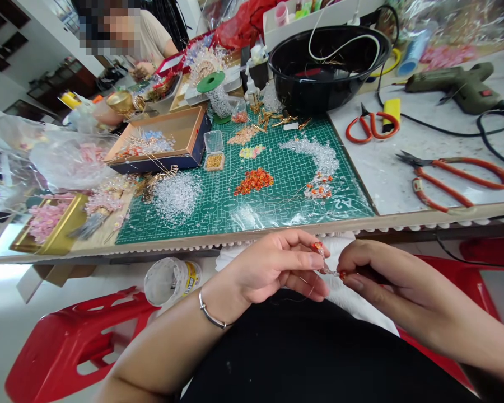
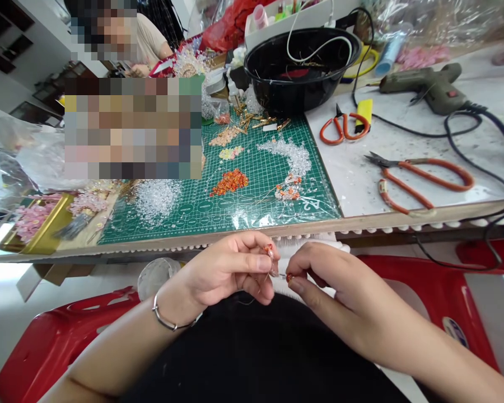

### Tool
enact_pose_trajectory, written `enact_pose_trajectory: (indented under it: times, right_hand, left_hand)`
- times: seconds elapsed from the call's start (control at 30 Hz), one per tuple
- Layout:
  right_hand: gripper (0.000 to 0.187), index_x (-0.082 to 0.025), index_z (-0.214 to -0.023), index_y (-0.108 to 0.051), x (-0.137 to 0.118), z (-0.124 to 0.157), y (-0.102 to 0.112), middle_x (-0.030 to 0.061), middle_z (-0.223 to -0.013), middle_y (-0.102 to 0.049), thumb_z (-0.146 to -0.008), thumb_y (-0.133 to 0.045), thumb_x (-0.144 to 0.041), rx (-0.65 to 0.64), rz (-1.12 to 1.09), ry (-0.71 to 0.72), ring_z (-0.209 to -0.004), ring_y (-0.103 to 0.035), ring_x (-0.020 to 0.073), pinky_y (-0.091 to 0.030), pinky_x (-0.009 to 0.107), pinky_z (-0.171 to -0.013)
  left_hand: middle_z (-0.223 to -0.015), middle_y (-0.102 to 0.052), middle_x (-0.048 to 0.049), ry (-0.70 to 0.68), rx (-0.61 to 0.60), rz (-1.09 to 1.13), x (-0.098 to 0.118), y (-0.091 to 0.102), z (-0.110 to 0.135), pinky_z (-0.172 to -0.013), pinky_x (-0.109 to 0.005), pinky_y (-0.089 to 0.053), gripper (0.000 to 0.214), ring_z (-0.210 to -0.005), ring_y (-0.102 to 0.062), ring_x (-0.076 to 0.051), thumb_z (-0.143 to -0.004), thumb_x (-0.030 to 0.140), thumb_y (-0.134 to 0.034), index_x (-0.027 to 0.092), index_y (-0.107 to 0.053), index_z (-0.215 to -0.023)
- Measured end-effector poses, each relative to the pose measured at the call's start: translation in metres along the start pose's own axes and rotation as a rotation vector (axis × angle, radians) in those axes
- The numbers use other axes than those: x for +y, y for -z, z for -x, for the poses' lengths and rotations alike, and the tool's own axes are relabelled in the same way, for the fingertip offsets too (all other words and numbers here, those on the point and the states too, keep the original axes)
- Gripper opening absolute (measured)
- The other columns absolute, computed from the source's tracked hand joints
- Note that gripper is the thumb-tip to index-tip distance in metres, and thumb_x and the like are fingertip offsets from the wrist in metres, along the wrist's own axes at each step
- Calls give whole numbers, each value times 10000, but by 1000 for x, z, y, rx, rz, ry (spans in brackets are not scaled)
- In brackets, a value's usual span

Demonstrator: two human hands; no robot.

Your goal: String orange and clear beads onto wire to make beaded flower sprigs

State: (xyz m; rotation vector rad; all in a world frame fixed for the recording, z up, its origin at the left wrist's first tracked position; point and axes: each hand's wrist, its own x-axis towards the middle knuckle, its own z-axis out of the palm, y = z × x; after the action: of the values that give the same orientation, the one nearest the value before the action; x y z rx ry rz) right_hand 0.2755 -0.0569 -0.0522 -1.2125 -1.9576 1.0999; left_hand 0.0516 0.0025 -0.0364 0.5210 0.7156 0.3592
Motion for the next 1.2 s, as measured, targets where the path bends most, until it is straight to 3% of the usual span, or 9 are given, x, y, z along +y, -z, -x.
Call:
enact_pose_trajectory:
  times: [0.33,0.47,0.7,0.8,0.9,1.2]
  right_hand:
    - [72,-286,-963,-660,5,-19,13,17,-879,-694,-973,-590,-272,-104,-7,137,-797,-648,194,-497,303,-695]
    - [137,-307,-1047,-642,10,-22,14,5,-947,-701,-955,-611,-211,-156,1,210,-877,-663,195,-511,314,-775]
    - [236,-320,-1162,-580,4,-14,13,41,-1118,-653,-940,-607,-246,-53,57,137,-1021,-634,231,-533,329,-797]
    - [110,-285,-1012,-550,-2,-13,12,59,-1106,-626,-967,-497,-200,-17,66,97,-1065,-618,247,-525,353,-833]
    - [113,-261,-915,-526,-7,-13,10,80,-1133,-595,-991,-463,-204,-26,121,88,-1093,-601,251,-510,357,-859]
    - [103,-261,-1008,-559,0,-17,7,60,-1128,-575,-1017,-492,-183,-24,135,230,-1054,-597,197,-498,302,-835]
  left_hand:
    - [-741,-699,-12,131,-23,-98,1,4,-1,-620,-248,-618,247,-608,-725,-143,-743,169,-835,133,-651,-904]
    - [-740,-705,-7,129,-23,-102,-1,5,-3,-614,-244,-613,265,-599,-716,-134,-720,146,-845,136,-643,-891]
    - [-754,-713,0,148,-25,-109,-1,6,-5,-629,-247,-616,283,-612,-723,-138,-716,157,-842,150,-637,-911]
    - [-751,-708,-6,132,-8,-112,-2,5,-6,-643,-256,-618,295,-630,-732,-150,-700,165,-852,148,-631,-895]
    - [-749,-705,-10,123,2,-112,-4,4,-6,-663,-268,-616,309,-654,-741,-163,-687,173,-860,148,-629,-891]
    - [-778,-736,-30,28,6,-122,-9,4,-8,-843,-284,-557,365,-784,-739,-151,-595,175,-931,141,-671,-849]
